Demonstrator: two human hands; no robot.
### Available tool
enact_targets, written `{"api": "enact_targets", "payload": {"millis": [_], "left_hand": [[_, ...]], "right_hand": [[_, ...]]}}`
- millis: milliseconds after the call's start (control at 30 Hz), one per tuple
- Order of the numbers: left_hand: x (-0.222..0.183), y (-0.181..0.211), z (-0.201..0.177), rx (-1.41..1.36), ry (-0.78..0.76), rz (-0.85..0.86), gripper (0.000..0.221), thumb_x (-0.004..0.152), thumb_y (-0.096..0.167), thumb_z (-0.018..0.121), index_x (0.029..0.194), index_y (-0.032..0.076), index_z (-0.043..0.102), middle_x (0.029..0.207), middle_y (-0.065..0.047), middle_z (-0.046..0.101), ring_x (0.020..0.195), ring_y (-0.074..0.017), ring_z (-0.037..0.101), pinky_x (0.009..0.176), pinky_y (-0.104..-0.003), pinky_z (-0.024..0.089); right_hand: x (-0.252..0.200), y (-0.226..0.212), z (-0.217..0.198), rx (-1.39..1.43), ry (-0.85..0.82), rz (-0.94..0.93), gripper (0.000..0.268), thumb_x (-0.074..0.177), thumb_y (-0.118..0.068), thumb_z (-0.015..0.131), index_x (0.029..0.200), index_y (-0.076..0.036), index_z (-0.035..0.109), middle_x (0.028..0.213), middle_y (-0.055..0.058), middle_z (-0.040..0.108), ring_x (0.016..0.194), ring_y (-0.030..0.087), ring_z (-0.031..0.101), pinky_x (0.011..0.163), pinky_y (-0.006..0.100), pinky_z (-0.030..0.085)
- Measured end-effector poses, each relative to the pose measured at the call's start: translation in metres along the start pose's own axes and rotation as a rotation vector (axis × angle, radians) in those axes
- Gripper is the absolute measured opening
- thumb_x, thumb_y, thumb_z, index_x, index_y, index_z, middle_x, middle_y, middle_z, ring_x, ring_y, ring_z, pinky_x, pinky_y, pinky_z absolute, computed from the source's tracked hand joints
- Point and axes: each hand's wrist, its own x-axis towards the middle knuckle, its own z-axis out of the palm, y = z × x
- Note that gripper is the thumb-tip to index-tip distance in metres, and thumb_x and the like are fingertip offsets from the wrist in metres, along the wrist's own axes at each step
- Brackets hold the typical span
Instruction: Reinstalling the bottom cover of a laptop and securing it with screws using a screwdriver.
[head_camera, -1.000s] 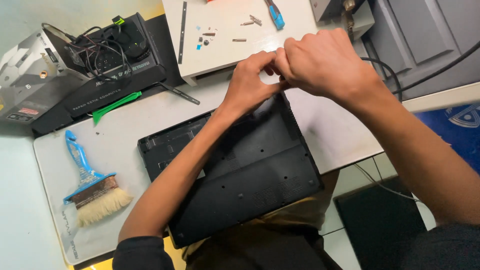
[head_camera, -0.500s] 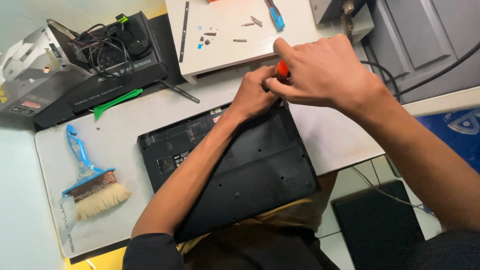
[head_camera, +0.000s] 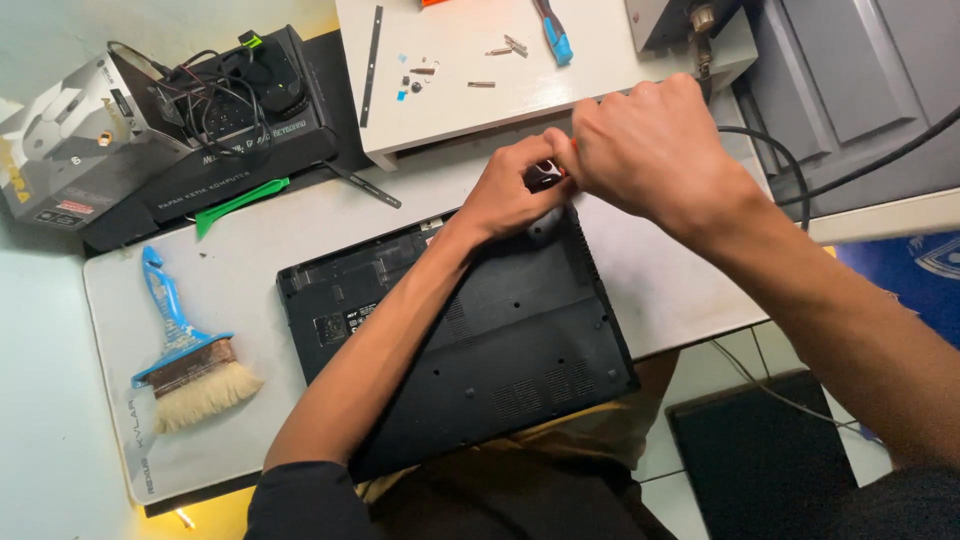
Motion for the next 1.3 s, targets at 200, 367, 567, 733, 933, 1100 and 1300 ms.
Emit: {"api": "enact_targets", "payload": {"millis": [200, 367, 567, 733, 933, 1100, 1300], "left_hand": [[0.0, -0.005, -0.001, 0.034, -0.025, -0.093, 0.016, 0.099, 0.016, 0.071, 0.11, 0.018, 0.082, 0.107, 0.001, 0.078, 0.095, -0.0163, 0.065, 0.084, -0.032, 0.051], [0.001, -0.001, 0.0, 0.051, 0.02, -0.03, 0.013, 0.108, 0.033, 0.079, 0.11, 0.02, 0.079, 0.101, 0.005, 0.075, 0.085, -0.015, 0.064, 0.08, -0.033, 0.053], [0.001, -0.003, -0.003, 0.025, -0.017, -0.128, 0.02, 0.102, 0.025, 0.075, 0.119, 0.016, 0.08, 0.112, 0.0, 0.083, 0.092, -0.0173, 0.071, 0.083, -0.033, 0.058], [-0.002, 0.026, -0.016, -0.062, -0.088, -0.05, 0.035, 0.092, 0.026, 0.04, 0.107, 0.019, 0.072, 0.097, 0.003, 0.07, 0.091, -0.0188, 0.057, 0.086, -0.035, 0.043], [-0.001, 0.026, -0.017, 0.03, 0.046, -0.195, 0.036, 0.099, 0.027, 0.035, 0.111, 0.015, 0.067, 0.101, -0.006, 0.08, 0.087, -0.0224, 0.065, 0.086, -0.037, 0.047], [0.004, 0.016, -0.011, 0.04, 0.071, -0.341, 0.044, 0.098, 0.032, 0.036, 0.099, 0.014, 0.076, 0.097, -0.008, 0.089, 0.097, -0.0197, 0.082, 0.087, -0.035, 0.059], [0.006, 0.014, -0.012, -0.014, 0.048, -0.317, 0.041, 0.098, 0.027, 0.037, 0.095, 0.012, 0.075, 0.096, -0.006, 0.084, 0.094, -0.0186, 0.075, 0.088, -0.034, 0.061]], "right_hand": [[-0.013, -0.001, -0.029, 0.065, -0.012, -0.071, 0.073, 0.125, -0.075, 0.034, 0.124, -0.012, 0.07, 0.096, 0.011, 0.086, 0.072, 0.045, 0.08, 0.061, 0.052, 0.048], [0.0, 0.0, -0.003, -0.19, 0.06, -0.018, 0.068, 0.139, -0.065, 0.039, 0.108, -0.02, 0.08, 0.09, 0.005, 0.09, 0.08, 0.037, 0.089, 0.061, 0.046, 0.049], [-0.008, -0.008, -0.045, 0.099, -0.146, -0.039, 0.052, 0.12, -0.06, 0.045, 0.136, -0.012, 0.057, 0.121, 0.012, 0.087, 0.092, 0.056, 0.084, 0.069, 0.062, 0.056], [0.008, -0.003, 0.003, -0.111, -0.072, 0.025, 0.061, 0.13, -0.052, 0.038, 0.113, -0.012, 0.081, 0.096, 0.012, 0.09, 0.084, 0.046, 0.087, 0.068, 0.051, 0.055], [-0.003, -0.019, -0.053, 0.179, -0.218, -0.048, 0.05, 0.126, -0.054, 0.039, 0.13, -0.01, 0.061, 0.104, 0.014, 0.087, 0.086, 0.051, 0.08, 0.073, 0.059, 0.053], [0.009, -0.001, 0.007, -0.02, -0.103, 0.052, 0.06, 0.13, -0.056, 0.04, 0.112, -0.013, 0.078, 0.097, 0.015, 0.09, 0.088, 0.048, 0.086, 0.071, 0.055, 0.052], [-0.01, 0.001, -0.027, 0.146, -0.118, -0.096, 0.042, 0.116, -0.053, 0.061, 0.134, -0.016, 0.062, 0.111, 0.003, 0.084, 0.095, 0.046, 0.082, 0.068, 0.058, 0.053]]}}
